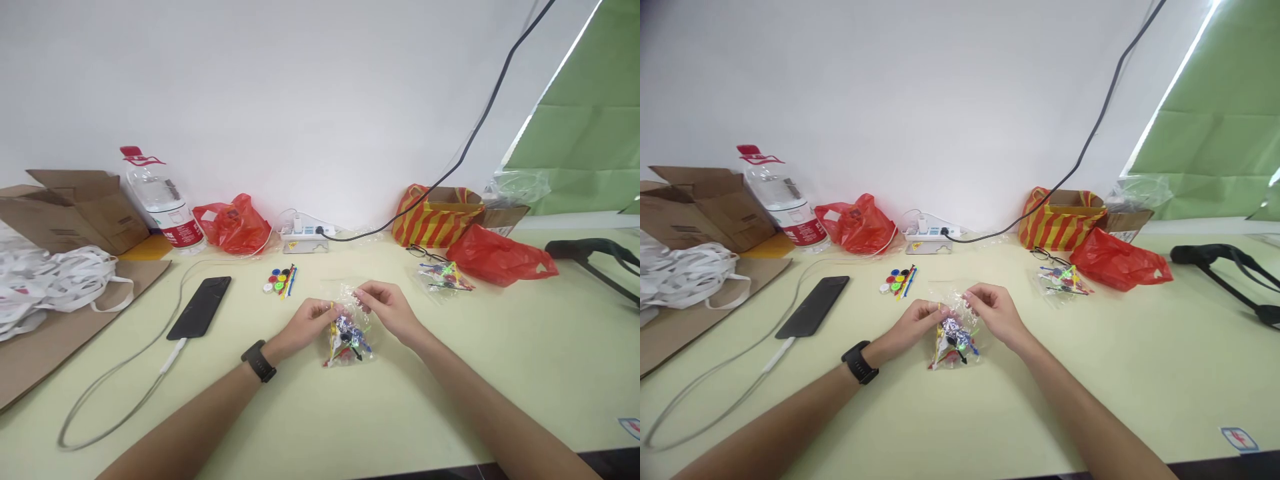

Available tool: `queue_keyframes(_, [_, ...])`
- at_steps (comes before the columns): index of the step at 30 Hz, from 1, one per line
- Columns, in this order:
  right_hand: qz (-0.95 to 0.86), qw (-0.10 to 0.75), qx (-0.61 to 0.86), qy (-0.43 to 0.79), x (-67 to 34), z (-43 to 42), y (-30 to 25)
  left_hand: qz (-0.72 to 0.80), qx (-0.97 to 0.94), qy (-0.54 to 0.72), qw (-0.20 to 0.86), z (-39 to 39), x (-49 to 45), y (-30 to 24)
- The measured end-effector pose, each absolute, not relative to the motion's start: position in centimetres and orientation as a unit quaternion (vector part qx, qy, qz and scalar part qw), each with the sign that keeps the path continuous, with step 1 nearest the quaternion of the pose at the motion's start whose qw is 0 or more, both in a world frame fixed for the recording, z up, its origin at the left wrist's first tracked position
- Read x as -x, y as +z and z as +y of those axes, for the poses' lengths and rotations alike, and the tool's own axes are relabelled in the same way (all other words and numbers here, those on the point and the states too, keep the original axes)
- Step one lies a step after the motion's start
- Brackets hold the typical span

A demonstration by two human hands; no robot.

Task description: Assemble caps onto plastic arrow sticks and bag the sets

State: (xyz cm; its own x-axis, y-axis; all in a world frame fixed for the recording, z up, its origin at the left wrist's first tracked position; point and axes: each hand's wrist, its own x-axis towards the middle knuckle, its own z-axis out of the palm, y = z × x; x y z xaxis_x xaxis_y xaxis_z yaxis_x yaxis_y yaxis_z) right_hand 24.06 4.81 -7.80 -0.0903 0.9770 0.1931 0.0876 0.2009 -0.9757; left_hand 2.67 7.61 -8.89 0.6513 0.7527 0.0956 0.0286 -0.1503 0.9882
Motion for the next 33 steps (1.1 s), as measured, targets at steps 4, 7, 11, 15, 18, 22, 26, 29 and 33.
queue_keyframes(4, [-0.584,0.496,0.451,0.458,-24.0,4.7,-7.6,0.298,-0.677,0.315,0.594,7.7,-2.5,-9.0])
queue_keyframes(7, [-0.577,0.5,0.445,0.468,-24.1,4.6,-7.5,0.307,-0.662,0.336,0.595,7.8,-2.4,-8.8])
queue_keyframes(11, [-0.574,0.5,0.448,0.47,-24.2,4.7,-7.6,0.324,-0.628,0.38,0.597,8.0,-2.5,-8.5])
queue_keyframes(15, [-0.58,0.497,0.453,0.459,-24.1,4.8,-7.7,0.34,-0.614,0.395,0.592,8.3,-2.5,-8.7])
queue_keyframes(18, [-0.589,0.494,0.456,0.448,-24.1,4.7,-7.8,0.332,-0.606,0.404,0.599,8.4,-2.5,-8.9])
queue_keyframes(22, [-0.599,0.484,0.455,0.447,-23.9,4.6,-7.8,0.317,-0.625,0.401,0.591,8.5,-2.4,-8.9])
queue_keyframes(26, [-0.595,0.489,0.451,0.452,-24.1,4.6,-7.5,0.309,-0.628,0.396,0.595,8.5,-2.2,-8.8])
queue_keyframes(29, [-0.587,0.5,0.445,0.456,-24.5,4.7,-7.3,0.322,-0.632,0.393,0.585,8.6,-2.0,-8.7])
queue_keyframes(33, [-0.578,0.501,0.451,0.461,-24.7,5.0,-7.3,0.33,-0.629,0.405,0.576,8.8,-1.9,-8.5])
